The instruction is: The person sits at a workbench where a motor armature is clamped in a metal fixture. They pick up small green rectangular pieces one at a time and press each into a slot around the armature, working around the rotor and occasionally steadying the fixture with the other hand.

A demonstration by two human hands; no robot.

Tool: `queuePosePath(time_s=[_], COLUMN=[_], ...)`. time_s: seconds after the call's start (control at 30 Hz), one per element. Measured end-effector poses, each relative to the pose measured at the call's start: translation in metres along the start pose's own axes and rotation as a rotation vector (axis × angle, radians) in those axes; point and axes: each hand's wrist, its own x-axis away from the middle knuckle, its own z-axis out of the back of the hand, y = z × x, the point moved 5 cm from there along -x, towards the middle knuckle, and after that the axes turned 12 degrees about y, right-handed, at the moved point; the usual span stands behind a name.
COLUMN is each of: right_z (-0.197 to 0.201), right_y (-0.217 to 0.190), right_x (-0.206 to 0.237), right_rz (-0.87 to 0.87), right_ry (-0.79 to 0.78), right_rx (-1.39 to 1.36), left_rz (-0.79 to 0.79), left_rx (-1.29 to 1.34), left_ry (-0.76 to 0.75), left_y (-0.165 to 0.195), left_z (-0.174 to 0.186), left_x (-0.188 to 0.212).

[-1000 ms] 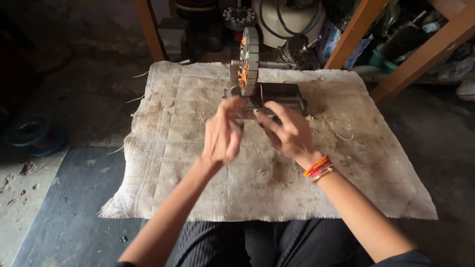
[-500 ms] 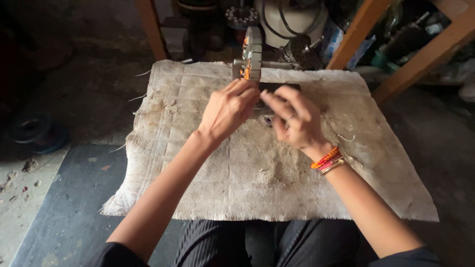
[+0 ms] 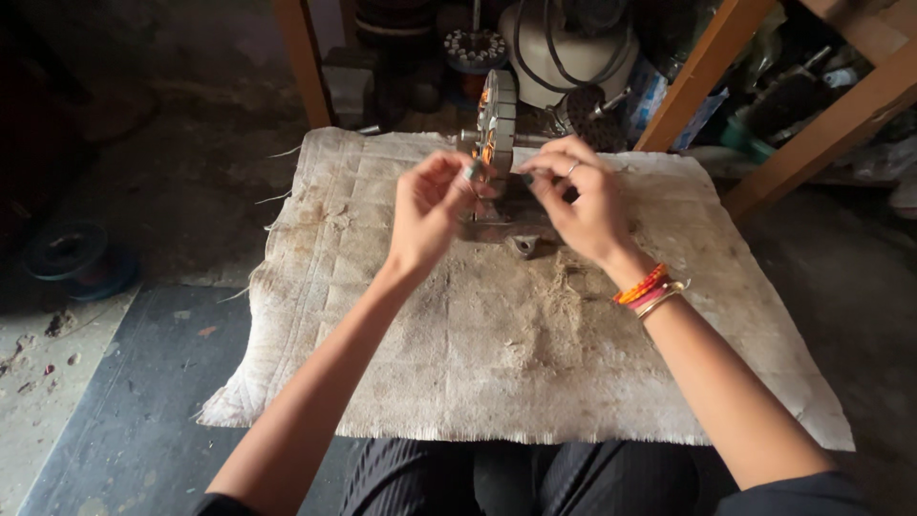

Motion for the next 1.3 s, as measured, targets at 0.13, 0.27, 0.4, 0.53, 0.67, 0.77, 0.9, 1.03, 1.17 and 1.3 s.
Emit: queuePosePath(time_s=[0.13,0.27,0.4,0.53,0.67,0.77,0.9,1.03,1.17,1.3], right_z=[0.002,-0.003,-0.003,0.001,0.001,0.004,0.008,0.005,0.004,0.006], right_y=[0.003,0.000,-0.007,-0.009,-0.008,-0.008,-0.013,-0.015,-0.012,-0.010], right_x=[-0.002,-0.005,-0.006,-0.005,-0.004,-0.004,-0.002,0.001,0.001,-0.002], right_rz=[-0.036,-0.050,-0.007,0.013,-0.005,0.012,0.080,0.076,0.041,0.043], right_ry=[0.033,0.039,0.014,-0.014,-0.019,0.019,0.043,0.026,0.036,0.055], right_rx=[-0.044,-0.066,-0.108,-0.080,-0.061,-0.070,-0.075,-0.046,-0.070,-0.099], left_rz=[0.187,0.307,0.354,0.285,0.265,0.201,0.022,-0.116,-0.348,-0.442], left_rx=[0.301,0.438,0.486,0.456,0.268,0.180,-0.099,-0.409,-0.500,-0.634], left_ry=[0.058,0.089,0.124,0.019,0.079,0.078,-0.006,-0.060,-0.066,0.000], left_y=[-0.019,-0.026,-0.028,-0.028,-0.032,-0.024,-0.002,0.012,0.021,0.022], left_z=[0.010,0.015,0.023,0.027,0.033,0.028,0.012,-0.006,-0.020,-0.017], left_x=[-0.015,-0.020,-0.018,-0.014,-0.005,0.002,0.017,0.025,0.024,0.013])
